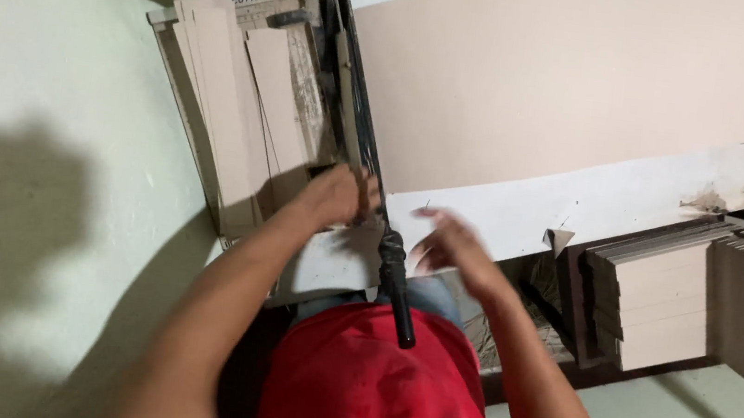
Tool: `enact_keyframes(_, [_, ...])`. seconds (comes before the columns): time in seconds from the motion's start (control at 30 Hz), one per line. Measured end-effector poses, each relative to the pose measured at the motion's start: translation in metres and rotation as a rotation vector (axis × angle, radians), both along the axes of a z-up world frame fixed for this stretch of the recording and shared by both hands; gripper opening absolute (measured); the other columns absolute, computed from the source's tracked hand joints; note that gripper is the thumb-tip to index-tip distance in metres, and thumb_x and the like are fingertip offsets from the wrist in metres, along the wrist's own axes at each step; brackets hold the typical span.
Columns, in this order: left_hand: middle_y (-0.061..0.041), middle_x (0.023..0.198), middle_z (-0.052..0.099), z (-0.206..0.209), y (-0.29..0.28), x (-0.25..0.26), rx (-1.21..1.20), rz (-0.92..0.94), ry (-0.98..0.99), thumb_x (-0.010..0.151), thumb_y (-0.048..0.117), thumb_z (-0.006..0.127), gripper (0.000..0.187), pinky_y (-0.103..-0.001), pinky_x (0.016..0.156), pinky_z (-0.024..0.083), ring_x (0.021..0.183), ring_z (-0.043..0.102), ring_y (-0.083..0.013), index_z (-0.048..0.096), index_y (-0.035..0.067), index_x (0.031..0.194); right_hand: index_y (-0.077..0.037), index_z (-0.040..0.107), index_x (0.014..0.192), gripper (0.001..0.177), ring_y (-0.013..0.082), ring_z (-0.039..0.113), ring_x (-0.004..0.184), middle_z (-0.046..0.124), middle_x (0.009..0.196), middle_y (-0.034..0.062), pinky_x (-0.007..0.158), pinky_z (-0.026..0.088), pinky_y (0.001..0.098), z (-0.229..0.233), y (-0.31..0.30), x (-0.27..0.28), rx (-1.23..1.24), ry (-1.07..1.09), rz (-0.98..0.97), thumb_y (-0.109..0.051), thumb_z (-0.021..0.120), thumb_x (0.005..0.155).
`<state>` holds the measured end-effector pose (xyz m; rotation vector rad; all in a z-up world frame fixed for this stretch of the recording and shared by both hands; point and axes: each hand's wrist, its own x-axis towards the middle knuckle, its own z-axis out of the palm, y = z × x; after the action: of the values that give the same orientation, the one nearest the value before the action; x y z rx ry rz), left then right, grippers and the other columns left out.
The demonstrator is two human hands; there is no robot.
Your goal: The person uses a manual paper cutter to slice large sheets of light-colored paper. They repeatedly position the paper against the guide, pull down the lever to cut, and then remove the cut pieces, stacking them on the machine's surface.
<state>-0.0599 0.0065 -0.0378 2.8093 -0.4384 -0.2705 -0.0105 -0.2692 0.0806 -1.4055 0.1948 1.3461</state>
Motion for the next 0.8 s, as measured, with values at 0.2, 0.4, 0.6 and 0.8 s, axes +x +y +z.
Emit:
enact_keyframes(0.2, [-0.004, 0.072, 0.063, -0.002, 0.036, -0.047, 0.036, -0.319, -0.242, 0.078, 0.024, 0.067, 0.011, -0.046, 0.064, 0.046, 0.067, 0.060, -0.0272, 0.067, 0.022, 0.068, -0.022, -0.006, 0.161, 0.101, 0.0503, 0.067, 0.110, 0.051, 0.136, 0.0233, 0.099, 0.049, 0.0694, -0.133, -0.071, 0.046, -0.389, -0.083, -0.793, -0.057, 0.069, 0.104])
enact_keyframes(0.4, [-0.004, 0.131, 0.053, 0.044, 0.069, -0.028, 0.398, -0.350, 0.144, 0.102, 0.040, 0.055, 0.028, -0.038, 0.088, 0.049, 0.106, 0.061, -0.0241, 0.058, 0.021, 0.122, -0.022, 0.049, 0.096, 0.026, 0.0151, 0.059, 0.062, 0.050, 0.078, -0.0060, 0.052, 0.052, 0.0218, -0.110, -0.094, 0.044, -0.080, 0.071, -0.893, -0.034, 0.072, 0.102])
enact_keyframes(0.6, [-0.010, 0.117, 0.053, 0.054, 0.050, 0.002, 0.200, 0.040, -0.115, 0.102, 0.028, 0.058, 0.030, -0.042, 0.086, 0.042, 0.102, 0.056, -0.0288, 0.055, 0.019, 0.130, -0.004, 0.063, 0.089, 0.020, 0.0277, 0.076, 0.076, 0.071, 0.089, 0.0124, 0.065, 0.067, 0.0405, -0.108, -0.060, 0.033, -0.194, -0.020, -0.692, -0.018, 0.068, 0.103])
enact_keyframes(0.8, [-0.025, 0.142, 0.049, 0.086, 0.013, 0.046, 0.100, 0.486, 0.290, 0.101, 0.035, 0.059, 0.059, -0.060, 0.113, 0.022, 0.141, 0.036, -0.0426, 0.040, 0.017, 0.154, -0.003, 0.068, 0.093, 0.026, 0.0261, 0.077, 0.085, 0.075, 0.094, 0.0166, 0.074, 0.065, 0.0434, -0.089, -0.054, 0.023, -0.227, -0.094, -0.611, -0.026, 0.070, 0.103])
